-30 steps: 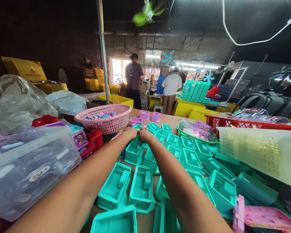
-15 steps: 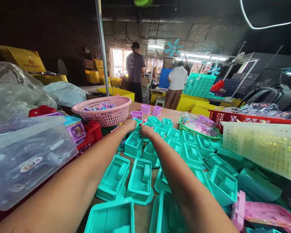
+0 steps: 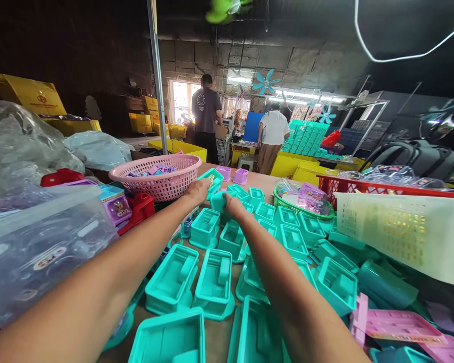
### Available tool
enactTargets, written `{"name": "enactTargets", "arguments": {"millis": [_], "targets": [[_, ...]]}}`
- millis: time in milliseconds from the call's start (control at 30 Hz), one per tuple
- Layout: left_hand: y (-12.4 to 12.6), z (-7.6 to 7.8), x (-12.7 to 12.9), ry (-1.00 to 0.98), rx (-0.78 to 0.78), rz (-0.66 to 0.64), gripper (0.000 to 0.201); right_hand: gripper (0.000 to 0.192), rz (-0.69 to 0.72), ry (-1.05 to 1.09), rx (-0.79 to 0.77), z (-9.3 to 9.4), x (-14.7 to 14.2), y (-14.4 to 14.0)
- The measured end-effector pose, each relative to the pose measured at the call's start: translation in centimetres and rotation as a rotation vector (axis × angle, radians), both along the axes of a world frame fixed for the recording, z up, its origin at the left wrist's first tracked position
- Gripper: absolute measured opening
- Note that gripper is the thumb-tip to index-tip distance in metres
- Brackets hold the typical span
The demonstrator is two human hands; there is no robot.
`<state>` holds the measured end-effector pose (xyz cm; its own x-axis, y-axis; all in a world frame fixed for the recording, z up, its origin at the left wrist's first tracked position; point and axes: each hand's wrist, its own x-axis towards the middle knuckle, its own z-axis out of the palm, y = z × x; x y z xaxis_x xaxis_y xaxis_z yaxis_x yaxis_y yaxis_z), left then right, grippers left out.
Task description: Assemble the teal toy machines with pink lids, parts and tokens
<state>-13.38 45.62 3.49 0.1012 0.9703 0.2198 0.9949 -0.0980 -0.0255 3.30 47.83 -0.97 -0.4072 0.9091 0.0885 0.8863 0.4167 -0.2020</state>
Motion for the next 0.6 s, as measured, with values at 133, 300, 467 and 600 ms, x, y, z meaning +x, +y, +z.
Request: {"name": "enactTargets", "arguments": {"millis": [133, 300, 467, 600], "targets": [[-0.5, -0.2, 0.2, 0.005, 0.073, -0.011, 0.023, 0.054, 0.016, -0.048, 0.064, 1.4, 0.1, -1.3], [-0.1, -0.3, 0.7, 0.005, 0.170, 0.012, 0.028, 0.038, 0.039, -0.108, 0.108, 2.3, -1.2, -2.0], [0.4, -0.2, 1.6, 0.014, 0.232, -0.052, 0.030, 0.036, 0.021, -0.092, 0.054, 0.1, -2.2, -1.2], [-0.6, 0.0, 2.3, -0.003, 0.258, -0.152, 0.026, 0.050, -0.025, 0.051, 0.068, -1.0, -1.3, -0.6]]}}
